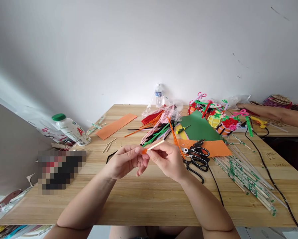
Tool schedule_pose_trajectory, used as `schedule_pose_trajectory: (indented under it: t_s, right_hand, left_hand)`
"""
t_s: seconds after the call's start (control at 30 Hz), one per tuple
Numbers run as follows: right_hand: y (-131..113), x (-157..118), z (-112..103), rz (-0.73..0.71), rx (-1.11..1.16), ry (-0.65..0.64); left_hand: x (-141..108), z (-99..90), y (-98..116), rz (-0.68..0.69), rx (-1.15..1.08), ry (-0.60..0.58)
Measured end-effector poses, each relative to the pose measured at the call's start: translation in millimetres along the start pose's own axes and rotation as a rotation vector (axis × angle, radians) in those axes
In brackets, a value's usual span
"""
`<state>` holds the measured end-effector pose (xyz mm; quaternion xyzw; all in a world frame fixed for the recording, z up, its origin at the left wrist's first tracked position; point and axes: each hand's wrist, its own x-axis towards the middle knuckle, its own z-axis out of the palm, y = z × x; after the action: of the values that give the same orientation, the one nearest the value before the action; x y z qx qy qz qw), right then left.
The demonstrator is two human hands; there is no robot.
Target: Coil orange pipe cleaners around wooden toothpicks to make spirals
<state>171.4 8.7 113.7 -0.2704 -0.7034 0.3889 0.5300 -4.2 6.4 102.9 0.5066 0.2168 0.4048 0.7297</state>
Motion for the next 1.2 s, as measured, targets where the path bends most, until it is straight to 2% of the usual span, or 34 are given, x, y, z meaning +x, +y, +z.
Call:
schedule_pose_trajectory:
  t_s: [0.07, 0.1, 0.17, 0.23, 0.37, 0.43, 0.5, 0.6, 0.7, 0.87, 1.03, 1.1, 1.2]
  right_hand:
    - [1.4, -0.1, -0.7, -0.049, -0.042, -0.016]
    - [2.3, -0.1, -0.9, -0.062, -0.061, -0.017]
    - [4.1, -0.1, -1.3, -0.067, -0.086, -0.019]
    - [5.2, 0.2, -1.2, -0.058, -0.086, -0.008]
    - [4.8, 0.0, 1.5, 0.003, -0.03, 0.052]
    - [4.6, -1.1, 4.3, 0.068, 0.025, 0.08]
    - [5.6, -2.6, 7.5, 0.143, 0.1, 0.11]
    - [7.8, -4.6, 10.5, 0.244, 0.211, 0.118]
    - [7.7, -4.8, 9.9, 0.278, 0.205, 0.092]
    - [3.0, -2.2, 6.8, 0.272, 0.171, 0.036]
    - [1.2, -0.5, 5.2, 0.278, 0.151, 0.033]
    - [1.3, -0.3, 4.7, 0.243, 0.139, 0.036]
    - [1.3, -0.3, 4.4, 0.142, 0.109, 0.033]
  left_hand:
    - [0.9, -0.6, -0.1, -0.097, -0.113, 0.031]
    - [1.2, -0.7, -0.3, -0.1, -0.114, 0.062]
    - [1.1, -0.4, -0.6, -0.017, 0.001, 0.121]
    - [0.3, 0.1, -0.4, 0.18, 0.288, 0.174]
    - [-0.4, -0.8, -4.3, 0.82, 1.011, 0.294]
    - [0.7, -3.0, -9.3, 1.073, 1.264, 0.343]
    - [2.2, -5.9, -14.5, 1.211, 1.445, 0.391]
    - [3.5, -9.6, -18.4, 1.298, 1.596, 0.426]
    - [2.6, -11.3, -17.6, 1.281, 1.637, 0.406]
    - [0.5, -11.6, -17.6, 1.178, 1.597, 0.366]
    - [-2.0, -4.2, -12.5, 1.092, 1.396, 0.313]
    - [-4.7, 0.7, -6.7, 0.952, 1.201, 0.263]
    - [-8.2, 5.5, 1.0, 0.559, 0.783, 0.251]
